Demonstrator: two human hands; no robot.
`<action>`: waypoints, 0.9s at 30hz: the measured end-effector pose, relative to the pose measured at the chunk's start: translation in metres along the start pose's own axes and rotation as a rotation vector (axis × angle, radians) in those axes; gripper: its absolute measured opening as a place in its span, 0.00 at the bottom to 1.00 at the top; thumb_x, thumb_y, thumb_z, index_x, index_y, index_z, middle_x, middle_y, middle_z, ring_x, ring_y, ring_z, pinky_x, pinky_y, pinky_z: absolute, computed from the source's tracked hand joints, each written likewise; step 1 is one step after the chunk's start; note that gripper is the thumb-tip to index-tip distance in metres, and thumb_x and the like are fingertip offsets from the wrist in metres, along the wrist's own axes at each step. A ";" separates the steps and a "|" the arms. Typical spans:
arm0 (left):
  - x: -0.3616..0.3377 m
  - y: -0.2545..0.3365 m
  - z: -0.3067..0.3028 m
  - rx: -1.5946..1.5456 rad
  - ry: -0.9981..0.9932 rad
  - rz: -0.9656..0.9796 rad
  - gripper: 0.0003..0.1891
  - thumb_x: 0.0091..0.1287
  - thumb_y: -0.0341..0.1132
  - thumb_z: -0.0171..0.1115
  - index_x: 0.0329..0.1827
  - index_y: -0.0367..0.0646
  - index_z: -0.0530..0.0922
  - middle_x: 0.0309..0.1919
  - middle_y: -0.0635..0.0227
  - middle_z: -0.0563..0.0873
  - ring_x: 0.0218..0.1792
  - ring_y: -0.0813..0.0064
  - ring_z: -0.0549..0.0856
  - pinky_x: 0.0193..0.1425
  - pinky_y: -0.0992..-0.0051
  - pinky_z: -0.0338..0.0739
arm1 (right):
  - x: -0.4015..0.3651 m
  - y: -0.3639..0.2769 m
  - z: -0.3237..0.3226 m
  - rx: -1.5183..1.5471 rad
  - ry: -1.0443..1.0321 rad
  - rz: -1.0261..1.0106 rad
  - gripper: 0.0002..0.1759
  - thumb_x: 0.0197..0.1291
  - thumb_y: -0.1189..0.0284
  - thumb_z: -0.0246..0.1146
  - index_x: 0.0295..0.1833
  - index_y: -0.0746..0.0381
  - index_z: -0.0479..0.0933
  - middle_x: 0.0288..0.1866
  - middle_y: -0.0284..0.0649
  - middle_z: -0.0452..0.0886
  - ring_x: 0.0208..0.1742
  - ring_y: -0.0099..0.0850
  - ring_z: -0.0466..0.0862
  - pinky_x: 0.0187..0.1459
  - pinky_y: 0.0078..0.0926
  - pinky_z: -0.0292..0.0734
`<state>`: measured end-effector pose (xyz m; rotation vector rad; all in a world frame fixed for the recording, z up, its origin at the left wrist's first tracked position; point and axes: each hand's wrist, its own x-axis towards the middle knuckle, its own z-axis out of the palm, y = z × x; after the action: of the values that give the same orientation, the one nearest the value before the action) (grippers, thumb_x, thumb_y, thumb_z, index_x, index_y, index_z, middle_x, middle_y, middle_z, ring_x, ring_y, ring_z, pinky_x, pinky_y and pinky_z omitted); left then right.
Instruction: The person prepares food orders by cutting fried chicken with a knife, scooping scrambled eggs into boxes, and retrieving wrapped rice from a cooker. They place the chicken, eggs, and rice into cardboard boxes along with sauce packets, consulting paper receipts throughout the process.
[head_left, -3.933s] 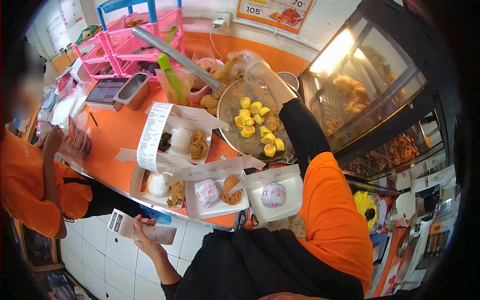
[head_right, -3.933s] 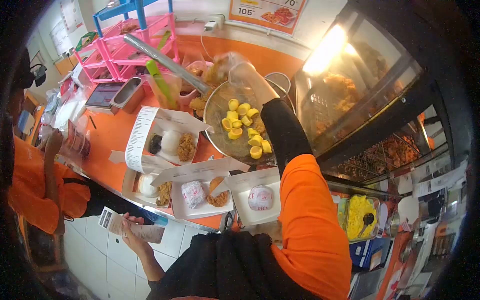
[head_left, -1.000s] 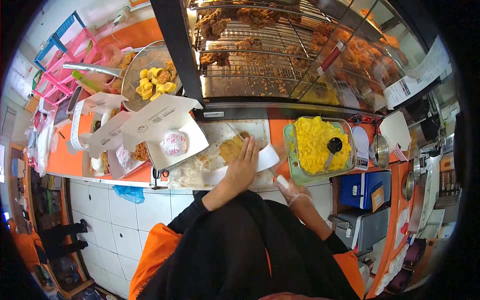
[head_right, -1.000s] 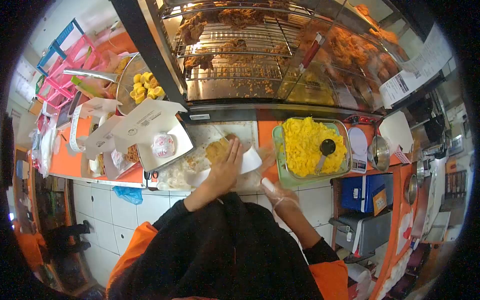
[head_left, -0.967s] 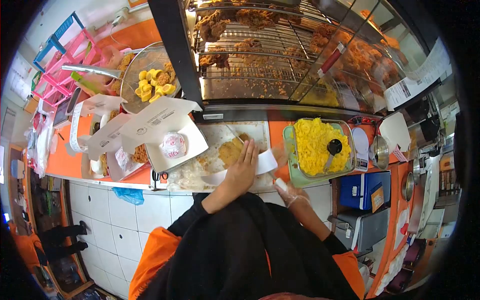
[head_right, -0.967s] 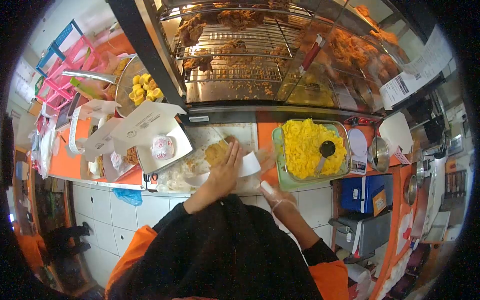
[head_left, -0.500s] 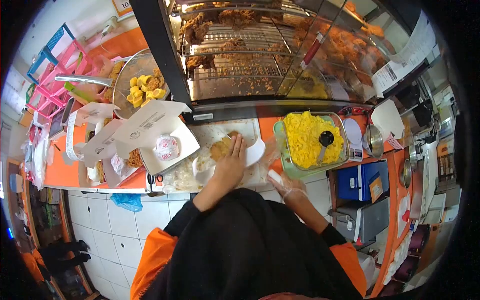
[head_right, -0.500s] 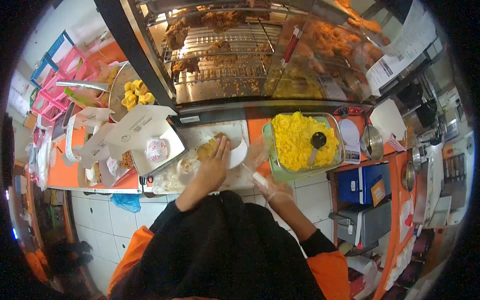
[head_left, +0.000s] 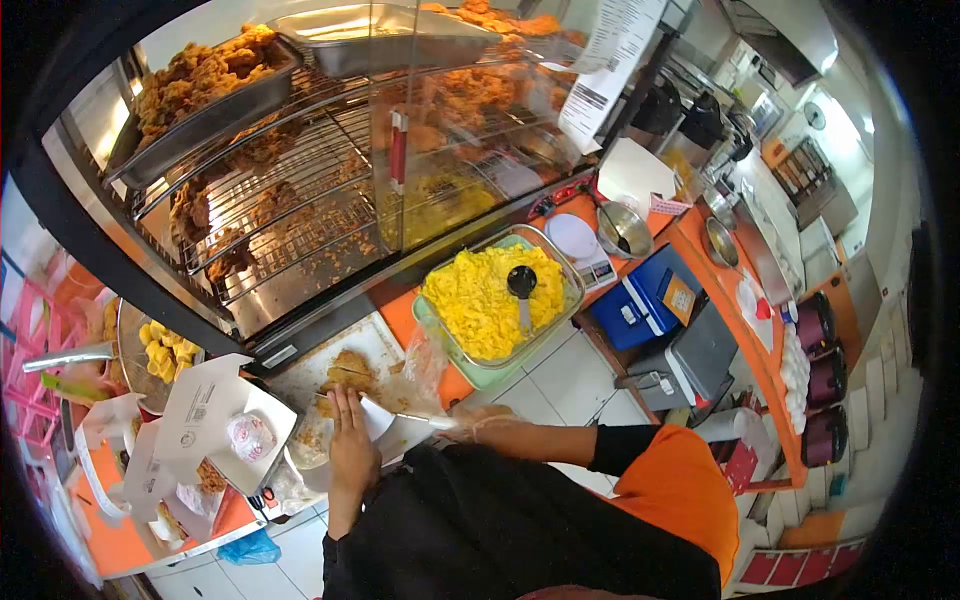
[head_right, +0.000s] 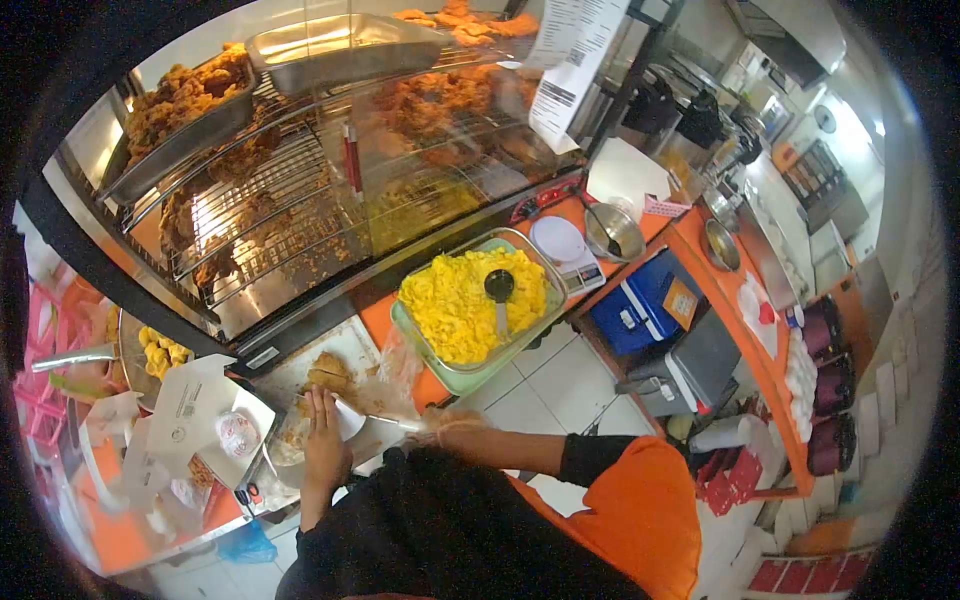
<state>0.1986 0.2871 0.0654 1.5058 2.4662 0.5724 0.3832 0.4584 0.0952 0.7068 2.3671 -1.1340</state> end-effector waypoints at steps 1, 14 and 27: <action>0.000 0.000 -0.004 -0.026 -0.023 -0.009 0.40 0.50 0.17 0.50 0.71 0.27 0.51 0.73 0.42 0.49 0.74 0.45 0.47 0.74 0.61 0.54 | -0.003 -0.003 -0.001 -0.085 0.055 -0.118 0.36 0.59 0.37 0.50 0.55 0.57 0.73 0.45 0.53 0.80 0.43 0.49 0.82 0.41 0.44 0.76; -0.019 0.019 -0.024 -0.073 0.065 0.099 0.40 0.48 0.14 0.46 0.70 0.26 0.51 0.71 0.37 0.51 0.73 0.42 0.51 0.72 0.57 0.58 | 0.019 0.046 0.040 -0.080 -0.051 0.013 0.33 0.62 0.39 0.48 0.49 0.61 0.71 0.44 0.52 0.79 0.49 0.44 0.81 0.48 0.37 0.72; -0.027 -0.017 0.002 -0.125 0.007 0.046 0.41 0.50 0.18 0.52 0.70 0.26 0.49 0.72 0.37 0.49 0.73 0.38 0.47 0.74 0.54 0.50 | 0.119 0.119 0.100 -0.272 0.199 -0.705 0.17 0.67 0.64 0.50 0.54 0.62 0.74 0.45 0.48 0.79 0.50 0.39 0.80 0.53 0.35 0.72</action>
<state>0.1986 0.2564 0.0557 1.5181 2.3584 0.7265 0.3770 0.4729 -0.0997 -0.1440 2.9714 -0.9763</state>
